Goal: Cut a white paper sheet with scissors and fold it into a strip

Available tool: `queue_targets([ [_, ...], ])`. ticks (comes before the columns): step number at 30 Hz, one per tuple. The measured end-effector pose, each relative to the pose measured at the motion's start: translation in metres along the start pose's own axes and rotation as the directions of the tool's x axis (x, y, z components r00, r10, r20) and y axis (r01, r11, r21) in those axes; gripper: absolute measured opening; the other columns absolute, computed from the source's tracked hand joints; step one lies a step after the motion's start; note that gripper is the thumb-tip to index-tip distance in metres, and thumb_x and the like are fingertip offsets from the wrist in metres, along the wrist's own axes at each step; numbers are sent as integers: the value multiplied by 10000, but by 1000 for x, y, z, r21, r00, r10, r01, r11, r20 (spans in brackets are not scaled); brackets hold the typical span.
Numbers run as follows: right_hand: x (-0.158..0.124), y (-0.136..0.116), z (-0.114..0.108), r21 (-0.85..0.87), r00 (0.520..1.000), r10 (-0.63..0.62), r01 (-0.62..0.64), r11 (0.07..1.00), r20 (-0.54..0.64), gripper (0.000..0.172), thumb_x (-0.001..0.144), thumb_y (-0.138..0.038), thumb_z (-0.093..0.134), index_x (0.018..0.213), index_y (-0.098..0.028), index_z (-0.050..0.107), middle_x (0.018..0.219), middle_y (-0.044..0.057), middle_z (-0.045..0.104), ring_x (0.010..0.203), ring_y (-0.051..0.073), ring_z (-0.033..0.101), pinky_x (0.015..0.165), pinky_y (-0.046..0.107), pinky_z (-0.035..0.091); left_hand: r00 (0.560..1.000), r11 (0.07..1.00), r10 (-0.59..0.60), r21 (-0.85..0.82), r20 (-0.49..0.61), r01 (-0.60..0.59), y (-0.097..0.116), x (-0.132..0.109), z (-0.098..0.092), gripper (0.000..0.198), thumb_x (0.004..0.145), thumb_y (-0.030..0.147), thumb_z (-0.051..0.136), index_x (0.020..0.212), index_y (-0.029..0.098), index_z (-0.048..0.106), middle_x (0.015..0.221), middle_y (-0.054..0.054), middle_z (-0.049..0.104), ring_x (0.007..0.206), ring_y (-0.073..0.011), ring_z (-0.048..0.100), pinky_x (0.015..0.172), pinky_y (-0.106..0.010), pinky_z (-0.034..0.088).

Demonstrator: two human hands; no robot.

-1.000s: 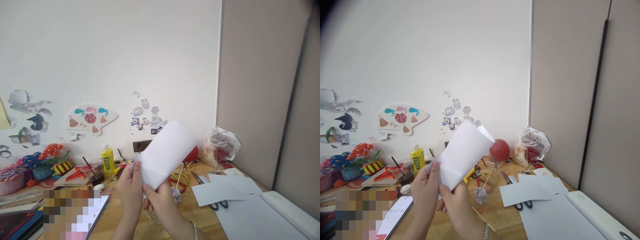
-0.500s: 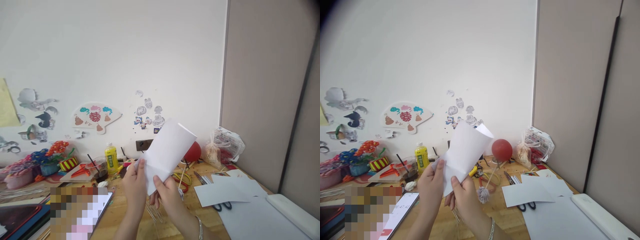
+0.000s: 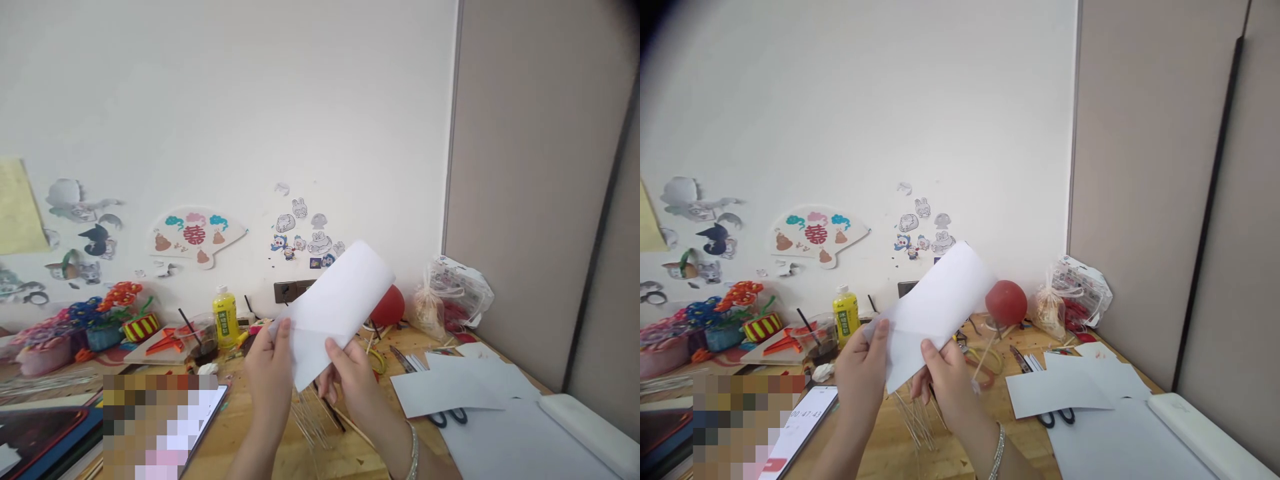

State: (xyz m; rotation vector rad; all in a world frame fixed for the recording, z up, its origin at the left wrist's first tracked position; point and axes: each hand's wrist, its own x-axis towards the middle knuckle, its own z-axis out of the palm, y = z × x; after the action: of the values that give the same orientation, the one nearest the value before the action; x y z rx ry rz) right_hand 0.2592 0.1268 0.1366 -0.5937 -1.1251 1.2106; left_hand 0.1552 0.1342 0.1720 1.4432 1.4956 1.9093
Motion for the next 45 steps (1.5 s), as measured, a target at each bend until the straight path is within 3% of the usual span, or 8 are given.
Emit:
queue_targets([
  [7, 0, 2, -5, 73, 999, -17, 14, 997, 46, 276, 757, -425, 584, 790, -162, 506, 434, -58, 524, 366, 81, 447, 354, 185, 276, 998, 998, 43, -48, 38, -41, 1, 4, -3, 306, 720, 456, 531, 622, 173, 596, 503, 36, 466, 479, -117, 403, 416, -204, 306],
  [14, -3, 0, -6, 28, 993, -4, 1, 1000, 115, 320, 789, -445, 542, 668, -152, 586, 460, -27, 513, 417, 94, 448, 406, 221, 332, 988, 997, -22, -65, 156, 33, 2, -2, 0, 323, 712, 493, 518, 644, 180, 566, 452, 52, 432, 434, -108, 372, 386, -197, 297],
  [21, 2, 1, -10, 29, 999, 14, -15, 999, 49, 431, 774, -540, 514, 654, -133, 584, 423, -14, 512, 368, 95, 446, 330, 211, 278, 989, 999, 3, -40, 150, 3, 0, 0, 0, 340, 723, 502, 500, 632, 180, 558, 482, 46, 452, 470, -112, 390, 407, -195, 310],
  [27, 1, -8, -12, 64, 996, 22, -27, 998, 83, 490, 780, -587, 463, 774, -118, 602, 397, -7, 516, 353, 107, 443, 335, 223, 293, 992, 999, -3, -35, 123, 8, 1, 0, -2, 326, 726, 484, 501, 636, 178, 566, 503, 36, 482, 499, -121, 407, 435, -203, 322],
  [34, 6, -9, -20, 36, 999, -21, 21, 999, 23, 465, 806, -571, 439, 829, -126, 573, 406, -18, 526, 336, 101, 449, 304, 204, 286, 994, 1000, 20, -8, 105, -20, 0, 2, -3, 311, 733, 464, 498, 621, 181, 562, 501, 39, 467, 503, -122, 402, 442, -207, 313],
  [40, 9, -13, -26, 68, 996, -47, 42, 997, 70, 434, 820, -546, 437, 846, -132, 563, 439, -11, 552, 355, 103, 477, 315, 199, 325, 995, 999, 44, 15, 93, -45, 2, 2, -3, 297, 733, 445, 497, 644, 174, 579, 538, 30, 482, 529, -123, 409, 461, -210, 315],
  [45, 11, -23, -31, 49, 998, -55, 55, 997, -6, 461, 783, -586, 462, 718, -140, 558, 412, -8, 541, 344, 101, 467, 326, 208, 343, 994, 997, 71, 17, 84, -73, 1, 3, -4, 305, 732, 452, 492, 623, 178, 573, 534, 30, 475, 522, -125, 412, 458, -214, 314],
])
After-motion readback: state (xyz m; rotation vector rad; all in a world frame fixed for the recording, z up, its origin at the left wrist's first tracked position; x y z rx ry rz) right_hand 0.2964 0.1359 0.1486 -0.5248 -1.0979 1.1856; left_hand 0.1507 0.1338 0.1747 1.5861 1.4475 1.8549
